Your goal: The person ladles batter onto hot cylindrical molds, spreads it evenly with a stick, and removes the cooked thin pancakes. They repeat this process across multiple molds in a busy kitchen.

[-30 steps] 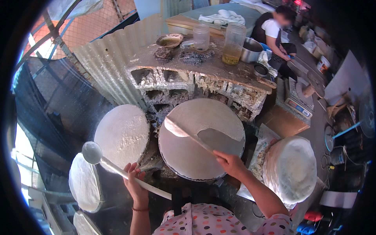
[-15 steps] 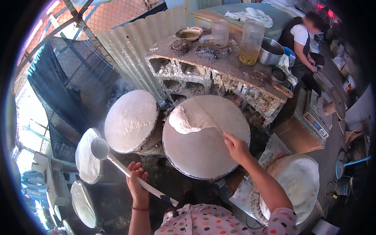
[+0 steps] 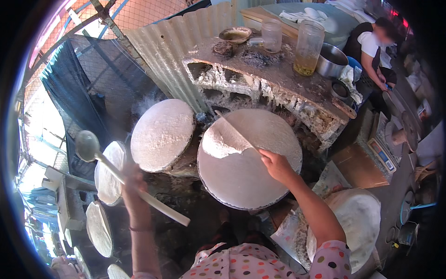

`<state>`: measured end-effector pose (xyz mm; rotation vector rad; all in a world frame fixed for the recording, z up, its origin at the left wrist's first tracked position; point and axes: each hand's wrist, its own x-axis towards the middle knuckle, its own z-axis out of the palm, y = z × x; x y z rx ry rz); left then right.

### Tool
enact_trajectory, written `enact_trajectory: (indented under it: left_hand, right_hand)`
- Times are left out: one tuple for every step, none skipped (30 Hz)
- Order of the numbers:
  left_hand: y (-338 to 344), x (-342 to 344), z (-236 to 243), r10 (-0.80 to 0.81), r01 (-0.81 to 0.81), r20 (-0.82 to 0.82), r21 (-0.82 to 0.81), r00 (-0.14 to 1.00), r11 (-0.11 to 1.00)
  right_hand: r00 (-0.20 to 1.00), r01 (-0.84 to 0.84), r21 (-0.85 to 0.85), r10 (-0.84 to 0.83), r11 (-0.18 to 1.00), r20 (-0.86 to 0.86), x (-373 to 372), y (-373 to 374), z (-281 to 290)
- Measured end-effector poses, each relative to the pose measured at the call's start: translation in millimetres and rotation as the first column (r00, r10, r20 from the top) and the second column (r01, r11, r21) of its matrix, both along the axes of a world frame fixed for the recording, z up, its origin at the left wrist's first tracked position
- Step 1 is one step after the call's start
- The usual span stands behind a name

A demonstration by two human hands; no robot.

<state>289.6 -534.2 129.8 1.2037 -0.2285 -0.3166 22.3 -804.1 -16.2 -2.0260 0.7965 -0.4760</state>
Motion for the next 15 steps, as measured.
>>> enact_trajectory:
  left_hand:
    - [3, -7, -8, -0.005, 0.007, -0.038, 0.038, 0.999, 0.999]
    - [9, -15, -18, -0.051, 0.052, -0.064, 0.02, 0.997, 0.998]
    - [14, -25, -21, -0.046, 0.058, -0.161, 0.072, 0.986, 0.996]
    - [24, -28, -33, -0.036, 0.05, -0.202, 0.064, 0.979, 0.997]
    - [33, -30, -45, -0.027, 0.041, -0.238, 0.055, 0.971, 0.998]
    - [38, -34, -51, -0.003, 0.019, -0.258, 0.062, 0.966, 0.998]
    - [42, -41, -55, 0.021, -0.001, -0.278, 0.074, 0.96, 0.997]
    - [46, -45, -60, 0.047, -0.022, -0.298, 0.087, 0.954, 0.996]
    - [50, -49, -64, 0.061, -0.034, -0.316, 0.089, 0.947, 0.995]
    - [48, -52, -68, 0.055, -0.028, -0.332, 0.084, 0.942, 0.996]
    - [48, -56, -69, 0.06, -0.033, -0.346, 0.083, 0.936, 0.996]
    - [48, -60, -67, 0.061, -0.038, -0.356, 0.072, 0.932, 0.997]
    - [50, -62, -68, 0.067, -0.042, -0.354, 0.079, 0.933, 0.996]
    - [51, -65, -69, 0.072, -0.045, -0.352, 0.087, 0.933, 0.995]
    - [52, -68, -70, 0.076, -0.046, -0.35, 0.094, 0.934, 0.995]
  right_hand:
    - [0.999, -0.049, -0.019, 0.049, 0.999, 0.004, 1, 0, -9]
    - [0.995, -0.102, -0.037, 0.102, 0.994, 0.002, 1, 3, -15]
    - [0.989, -0.149, -0.019, 0.149, 0.989, -0.007, -10, 11, -17]
    - [0.979, -0.203, -0.004, 0.203, 0.979, -0.022, -28, 23, -11]
    - [0.966, -0.255, 0.009, 0.255, 0.967, -0.032, -37, 30, -2]
    - [0.969, -0.241, 0.022, 0.242, 0.97, -0.054, -41, 32, 11]
    - [0.971, -0.225, 0.039, 0.227, 0.974, -0.076, -46, 35, 22]
    - [0.972, -0.209, 0.056, 0.214, 0.976, -0.098, -48, 36, 27]
    - [0.986, -0.154, 0.053, 0.157, 0.987, -0.056, -37, 32, 23]
    - [0.997, -0.08, 0.047, 0.081, 0.996, -0.012, -24, 22, 17]
    - [0.999, -0.016, 0.047, 0.015, 0.999, 0.035, -12, 14, 9]
    - [0.997, -0.067, 0.034, 0.066, 0.997, 0.03, -8, 11, 2]
    - [0.993, -0.119, 0.031, 0.118, 0.992, 0.022, 0, 11, -6]
    - [0.986, -0.169, 0.027, 0.169, 0.985, 0.013, 4, 12, -11]
    - [0.977, -0.211, 0.032, 0.212, 0.977, -0.009, -7, 16, -12]
